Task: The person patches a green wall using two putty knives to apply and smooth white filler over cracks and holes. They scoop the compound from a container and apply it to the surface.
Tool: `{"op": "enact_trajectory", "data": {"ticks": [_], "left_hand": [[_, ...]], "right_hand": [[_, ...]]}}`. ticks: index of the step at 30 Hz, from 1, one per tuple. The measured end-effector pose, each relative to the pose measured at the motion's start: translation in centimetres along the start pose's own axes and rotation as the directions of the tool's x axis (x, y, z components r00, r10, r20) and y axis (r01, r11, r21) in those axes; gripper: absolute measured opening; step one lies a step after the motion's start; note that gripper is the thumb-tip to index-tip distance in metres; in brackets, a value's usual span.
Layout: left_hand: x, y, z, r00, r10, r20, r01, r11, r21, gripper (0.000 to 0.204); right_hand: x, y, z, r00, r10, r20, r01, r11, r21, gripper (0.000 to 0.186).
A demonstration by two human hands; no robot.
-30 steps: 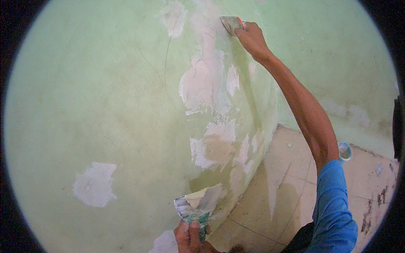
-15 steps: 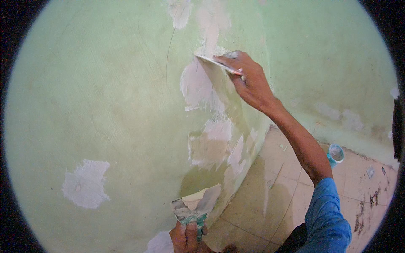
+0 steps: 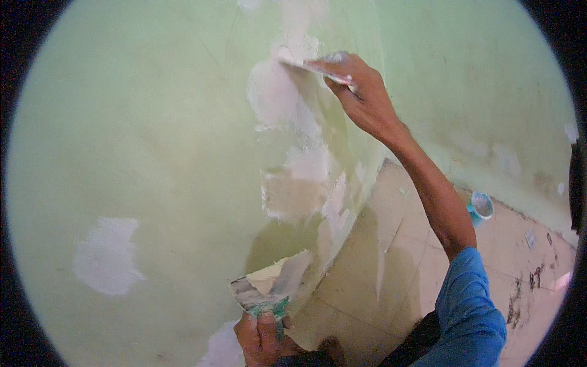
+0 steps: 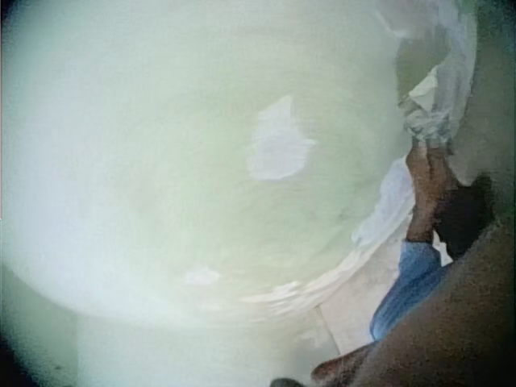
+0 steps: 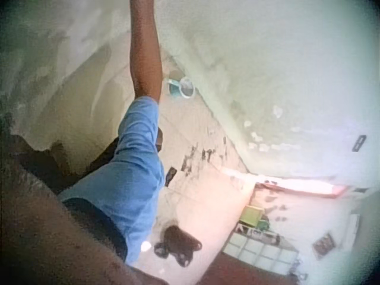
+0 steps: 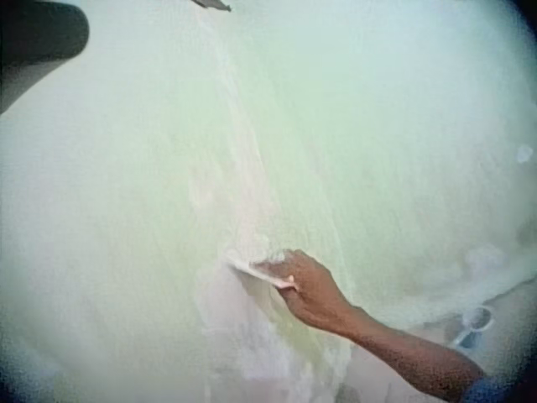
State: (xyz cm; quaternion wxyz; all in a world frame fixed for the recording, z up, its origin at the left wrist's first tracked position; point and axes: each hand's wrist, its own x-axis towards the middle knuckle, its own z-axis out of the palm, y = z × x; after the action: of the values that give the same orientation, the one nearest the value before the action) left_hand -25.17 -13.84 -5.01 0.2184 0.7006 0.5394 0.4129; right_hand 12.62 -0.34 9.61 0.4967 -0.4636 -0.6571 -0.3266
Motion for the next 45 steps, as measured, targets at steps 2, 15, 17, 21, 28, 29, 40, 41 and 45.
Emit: {"op": "enact_trajectory", "data": {"ticks": [2, 15, 17, 21, 28, 29, 40, 41, 45], "left_hand": [[0.3, 1.8, 0.0, 0.994, -0.111, 0.009, 0.106, 0.919, -0.38, 0.034], [3.1, 8.7, 0.2, 0.995, 0.026, -0.096, -0.031, 0.998, -0.052, 0.025], [4.4, 10.7, 1.3, 0.994, 0.029, -0.105, -0.047, 0.982, -0.181, 0.025], [-0.4, 5.4, 1.8, 0.968, -0.011, -0.249, -0.077, 0.937, -0.34, 0.026], [-0.4, 6.2, 3.5, 0.938, -0.013, -0.346, -0.077, 0.966, -0.246, 0.029], [-1.0, 6.4, 3.3, 0.937, -0.025, -0.35, -0.057, 0.973, -0.222, 0.029], [-2.3, 4.2, 0.8, 0.948, 0.02, -0.317, -0.081, 0.98, -0.181, 0.032], [-2.2, 3.9, 1.0, 0.95, 0.038, -0.31, -0.1, 0.977, -0.189, 0.032], [-1.4, 3.1, 2.0, 0.922, -0.052, -0.383, -0.059, 0.96, -0.273, 0.031]], "right_hand": [[-1.3, -0.5, -2.0, 0.951, 0.292, 0.107, -0.311, 0.897, 0.315, 0.022], [-17.3, 1.2, 0.8, 0.291, 0.823, 0.488, -0.147, -0.465, 0.873, 0.023], [-17.3, 0.7, 1.4, 0.283, 0.852, 0.44, -0.174, -0.406, 0.897, 0.024], [-22.9, -5.1, 3.7, 0.265, 0.887, 0.378, -0.333, -0.284, 0.899, 0.026], [-21.7, -9.2, 4.8, 0.509, 0.853, 0.115, -0.64, 0.286, 0.713, 0.026], [-21.6, -8.9, 5.2, 0.676, 0.737, 0.002, -0.563, 0.514, 0.648, 0.039], [-19.5, -11.5, 13.2, 0.87, 0.493, -0.017, -0.474, 0.844, 0.252, 0.069], [-20.0, -12.6, 13.2, 0.843, 0.538, 0.018, -0.521, 0.808, 0.275, 0.069], [-24.2, -14.9, 12.1, 0.877, 0.466, 0.116, -0.481, 0.85, 0.215, 0.065]]}}
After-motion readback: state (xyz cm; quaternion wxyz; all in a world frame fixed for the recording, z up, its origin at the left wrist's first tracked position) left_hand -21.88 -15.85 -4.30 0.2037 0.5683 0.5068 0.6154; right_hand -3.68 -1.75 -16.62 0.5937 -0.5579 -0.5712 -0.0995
